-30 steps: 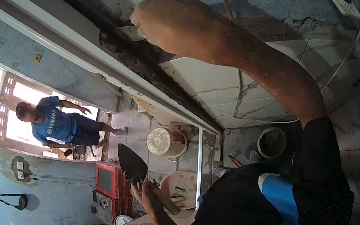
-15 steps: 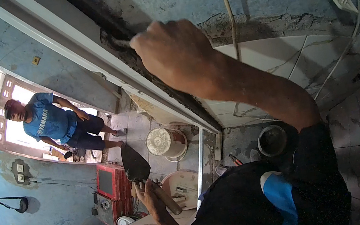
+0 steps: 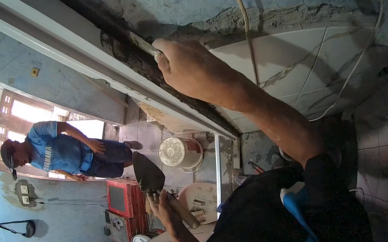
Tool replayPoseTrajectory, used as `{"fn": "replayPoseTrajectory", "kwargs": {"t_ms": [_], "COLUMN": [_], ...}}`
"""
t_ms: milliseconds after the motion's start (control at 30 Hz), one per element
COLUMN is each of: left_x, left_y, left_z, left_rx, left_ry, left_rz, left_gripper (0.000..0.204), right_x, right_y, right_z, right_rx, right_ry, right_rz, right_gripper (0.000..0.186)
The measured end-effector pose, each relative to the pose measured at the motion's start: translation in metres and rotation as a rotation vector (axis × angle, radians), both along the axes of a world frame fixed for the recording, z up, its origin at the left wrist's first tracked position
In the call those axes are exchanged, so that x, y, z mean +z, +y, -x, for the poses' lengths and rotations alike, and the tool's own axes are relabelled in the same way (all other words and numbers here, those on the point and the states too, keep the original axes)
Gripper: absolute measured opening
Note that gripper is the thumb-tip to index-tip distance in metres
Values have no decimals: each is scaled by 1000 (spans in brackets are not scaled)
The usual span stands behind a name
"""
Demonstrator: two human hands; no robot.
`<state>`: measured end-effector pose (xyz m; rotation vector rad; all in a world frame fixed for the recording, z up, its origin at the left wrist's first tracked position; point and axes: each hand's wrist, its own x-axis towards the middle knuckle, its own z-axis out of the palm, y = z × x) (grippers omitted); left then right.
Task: Applying plaster or filler to a wall gap next to a door frame using a putty knife and trowel.
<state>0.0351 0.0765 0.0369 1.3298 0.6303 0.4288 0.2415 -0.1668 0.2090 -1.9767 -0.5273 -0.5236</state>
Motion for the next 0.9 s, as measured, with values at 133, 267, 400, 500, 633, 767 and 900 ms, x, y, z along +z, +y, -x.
{"fn": "replayPoseTrajectory", "kwargs": {"t_ms": [133,267,400,500,633,767,900], "left_x": [-12,-15,-10,-12,-17,-19,-20], "left_y": [9,12,3,4,11,16,9], "left_z": [1,0,-4,-5,-4,-1,-4], "left_rx": [-9,-40,-38,-34,-52,-65,-44], "left_ry": [6,0,-18,-66,-111,-103,-91], "left_rz": [15,22,55,66,107,9,-5], "left_gripper": [36,36,38,39,41,42,37], "right_x": [-11,4,-1,-17,-19,-5,1], "right_y": [16,31,42,32,-2,-17,-8], "right_z": [-3,0,4,17,26,-4,-30], "right_rx": [20,11,-17,56,-20,-19,-32], "right_ry": [-85,5,-47,-101,-47,-312,-359], "right_rz": [-81,71,151,112,157,197,215], "right_gripper": [19,27,27,30,30,30,29]}}
